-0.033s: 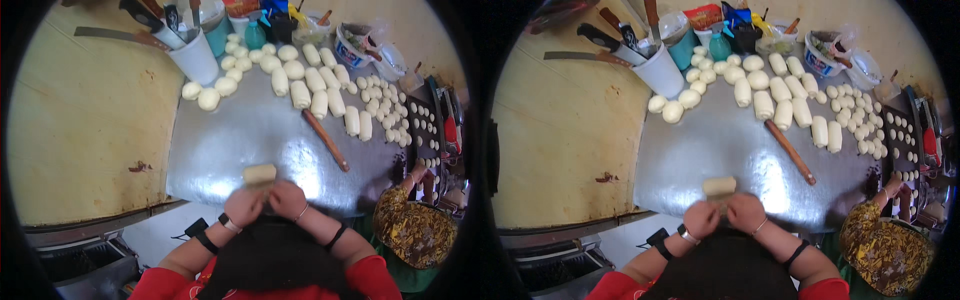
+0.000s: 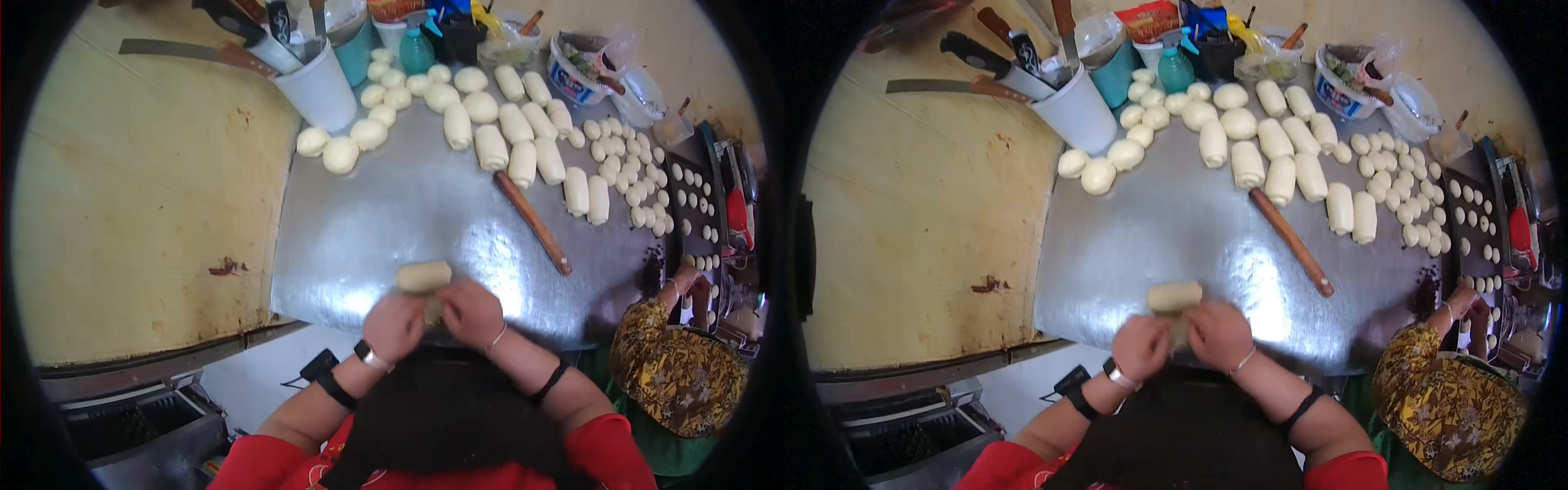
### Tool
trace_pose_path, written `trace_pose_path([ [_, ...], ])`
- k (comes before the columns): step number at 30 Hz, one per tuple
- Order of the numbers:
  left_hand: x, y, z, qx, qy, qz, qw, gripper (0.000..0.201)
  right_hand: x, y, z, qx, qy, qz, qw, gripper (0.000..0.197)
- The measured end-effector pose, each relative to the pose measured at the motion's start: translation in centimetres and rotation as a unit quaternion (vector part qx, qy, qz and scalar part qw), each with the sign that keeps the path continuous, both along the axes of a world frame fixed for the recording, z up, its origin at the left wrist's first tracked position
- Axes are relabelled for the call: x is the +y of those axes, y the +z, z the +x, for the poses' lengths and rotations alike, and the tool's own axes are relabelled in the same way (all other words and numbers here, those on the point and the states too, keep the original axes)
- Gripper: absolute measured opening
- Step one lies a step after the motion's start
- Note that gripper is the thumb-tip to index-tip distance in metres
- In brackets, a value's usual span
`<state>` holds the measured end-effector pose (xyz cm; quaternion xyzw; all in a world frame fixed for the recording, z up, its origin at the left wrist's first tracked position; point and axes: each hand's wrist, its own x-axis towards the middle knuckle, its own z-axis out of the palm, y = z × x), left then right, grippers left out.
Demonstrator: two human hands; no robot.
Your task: The recorder is rolling and shaping pieces of dough into long strips and then rolling them into cylindrical shapes on a stainless steel counter in a bakery.
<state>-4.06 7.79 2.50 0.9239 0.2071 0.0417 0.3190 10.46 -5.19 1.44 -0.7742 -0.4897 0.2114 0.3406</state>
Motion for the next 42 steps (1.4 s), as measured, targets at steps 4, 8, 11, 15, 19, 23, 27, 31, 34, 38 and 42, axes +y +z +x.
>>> trace_pose_path([
  [4,4.8,-3.2,3.2,-0.187,0.199,0.04,0.961,0.018,6.7,-0.6,3.8,-0.074,-0.094,0.107,0.987,0.034],
  [8,9.1,-6.9,4.2,-0.045,0.298,0.125,0.945,0.036,11.7,-4.6,4.5,-0.137,-0.005,-0.094,0.986,0.054],
  [11,9.4,-8.7,1.8,0.004,0.298,0.196,0.934,0.048,9.1,-6.2,0.5,-0.229,0.02,-0.081,0.97,0.066],
  [15,8.8,-8.7,0.6,0.029,0.253,0.216,0.943,0.053,2.6,-1.7,-3.0,-0.178,0.175,-0.116,0.962,0.072],
  [19,8.7,-8.0,1.1,0.024,0.246,0.253,0.935,0.051,-1.1,-1.0,-4.3,-0.217,0.219,-0.066,0.949,0.078],
  [23,9.1,-8.8,0.8,0.017,0.244,0.241,0.939,0.05,0.9,0.1,-3.1,-0.154,0.189,-0.067,0.968,0.086],
  [27,8.5,-8.7,0.8,0.009,0.233,0.222,0.947,0.05,-0.2,-5.3,-4.5,-0.078,0.207,-0.051,0.974,0.061],
  [31,8.5,-8.9,0.7,0.022,0.249,0.234,0.94,0.05,-1.9,0.7,-0.5,0.077,-0.082,0.048,0.992,0.064],
  [34,8.7,-8.9,-0.4,0.038,0.262,0.234,0.935,0.05,-4.2,6.8,5.0,-0.023,-0.386,0.137,0.912,0.062],
  [38,8.6,-8.5,0.9,0.028,0.252,0.251,0.934,0.05,-9.2,6.9,12.1,-0.158,-0.565,0.299,0.753,0.063],
  [42,9.0,-9.3,1.4,0.03,0.25,0.261,0.932,0.05,-11.5,-1.6,13.6,-0.23,-0.564,-0.137,0.781,0.074],
])
